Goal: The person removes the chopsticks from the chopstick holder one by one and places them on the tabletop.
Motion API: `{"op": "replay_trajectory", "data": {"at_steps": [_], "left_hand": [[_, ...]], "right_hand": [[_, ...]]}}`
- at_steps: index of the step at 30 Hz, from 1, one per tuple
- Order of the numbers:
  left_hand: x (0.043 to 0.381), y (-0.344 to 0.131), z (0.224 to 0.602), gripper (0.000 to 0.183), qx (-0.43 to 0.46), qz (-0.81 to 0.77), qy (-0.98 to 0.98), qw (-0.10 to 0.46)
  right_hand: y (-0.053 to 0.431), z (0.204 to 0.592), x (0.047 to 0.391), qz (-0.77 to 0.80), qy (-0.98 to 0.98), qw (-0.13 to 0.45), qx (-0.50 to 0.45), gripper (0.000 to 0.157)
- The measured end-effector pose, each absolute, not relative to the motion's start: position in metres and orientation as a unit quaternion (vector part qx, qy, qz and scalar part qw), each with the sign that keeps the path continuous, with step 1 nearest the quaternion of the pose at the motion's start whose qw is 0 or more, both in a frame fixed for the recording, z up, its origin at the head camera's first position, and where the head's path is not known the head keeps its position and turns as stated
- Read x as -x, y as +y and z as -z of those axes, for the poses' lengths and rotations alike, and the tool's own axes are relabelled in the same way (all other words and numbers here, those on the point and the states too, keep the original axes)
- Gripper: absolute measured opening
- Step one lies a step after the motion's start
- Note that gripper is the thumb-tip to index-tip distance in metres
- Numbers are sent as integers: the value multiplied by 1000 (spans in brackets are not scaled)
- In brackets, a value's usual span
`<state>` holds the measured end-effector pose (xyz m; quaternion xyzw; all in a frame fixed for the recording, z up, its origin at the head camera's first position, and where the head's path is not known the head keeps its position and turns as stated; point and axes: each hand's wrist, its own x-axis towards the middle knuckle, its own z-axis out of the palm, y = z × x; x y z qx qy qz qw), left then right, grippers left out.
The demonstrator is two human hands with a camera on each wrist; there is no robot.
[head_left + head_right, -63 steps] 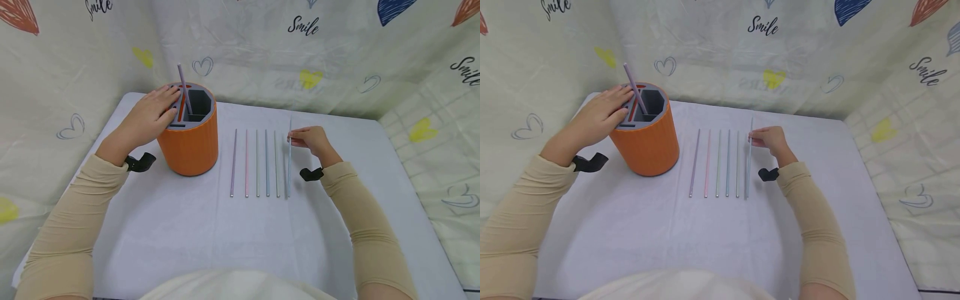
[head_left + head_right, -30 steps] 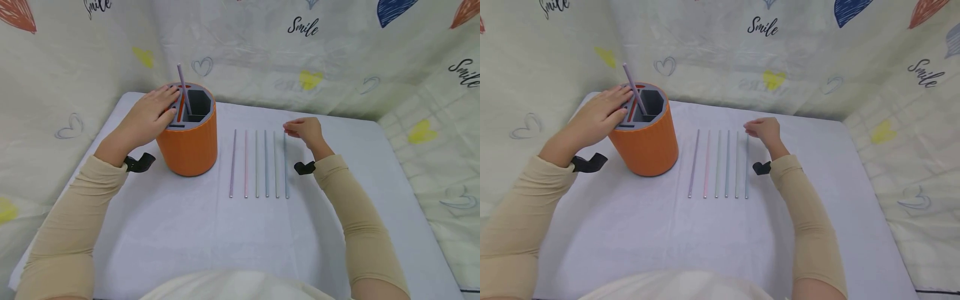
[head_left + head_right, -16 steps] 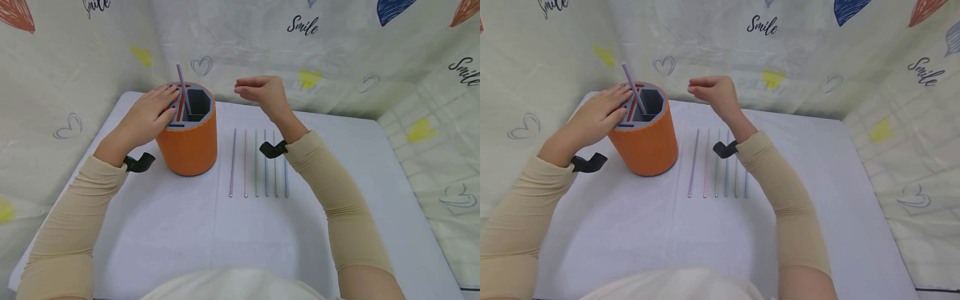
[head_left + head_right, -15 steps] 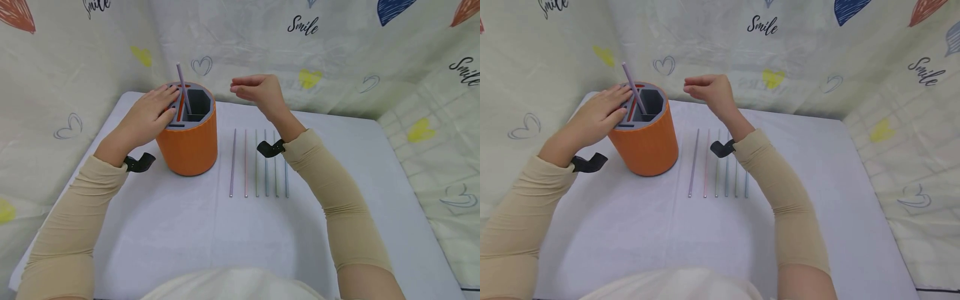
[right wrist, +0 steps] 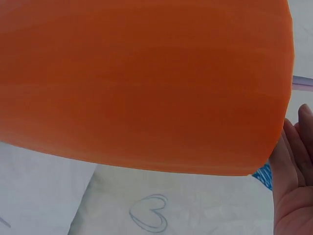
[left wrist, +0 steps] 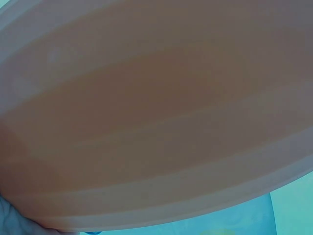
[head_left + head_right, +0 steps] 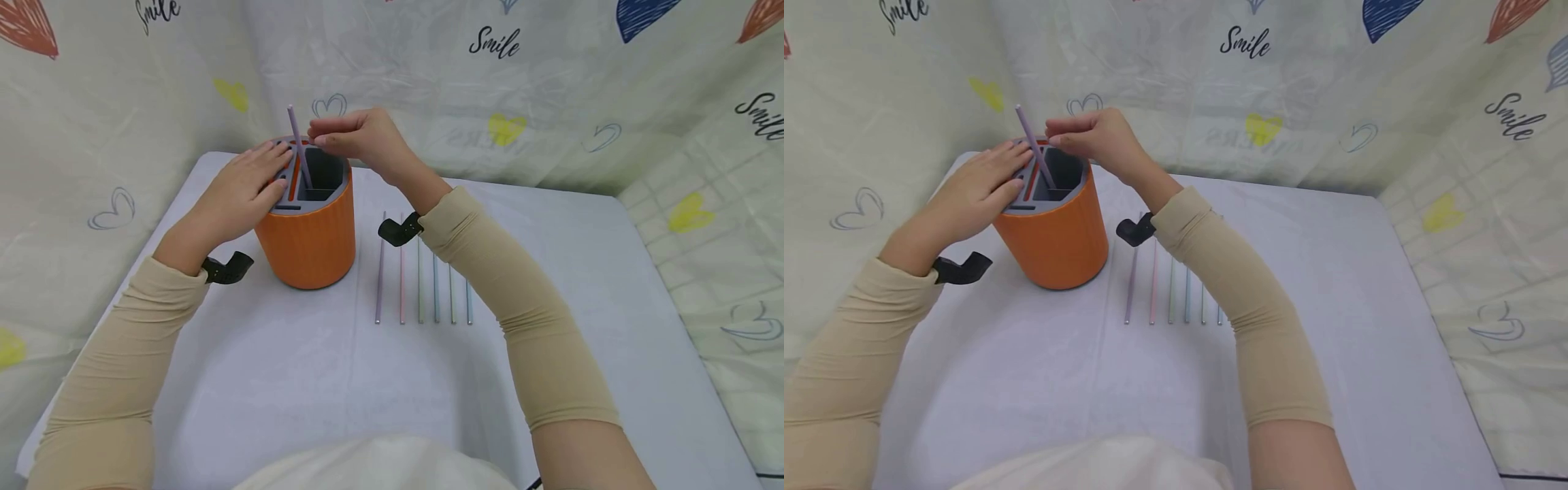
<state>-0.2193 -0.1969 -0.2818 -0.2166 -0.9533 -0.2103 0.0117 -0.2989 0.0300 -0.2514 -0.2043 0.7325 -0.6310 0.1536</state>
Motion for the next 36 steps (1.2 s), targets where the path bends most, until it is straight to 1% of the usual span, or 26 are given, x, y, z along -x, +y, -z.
{"op": "replay_trajectory", "data": {"at_steps": [11,15,21,22,27,29,36], "left_hand": [[219,-198,281,56,222,211,-952,18],[219,-197,281,56,220,213,-952,15],[219,-197,280,56,217,211,-953,10],[219,-197,280,56,218,211,-953,11],[220,-198,282,56,223,214,-951,18],[221,-199,283,56,226,216,-950,19],[220,-199,283,56,222,218,-950,20]], "right_hand": [[18,254,297,602,743,164,243,36],[16,256,296,609,739,165,236,33],[13,255,295,649,716,163,200,29],[13,254,294,658,711,157,195,28],[17,242,287,682,697,89,204,23],[21,232,283,686,692,60,218,22],[38,190,266,720,648,-18,248,16]]}}
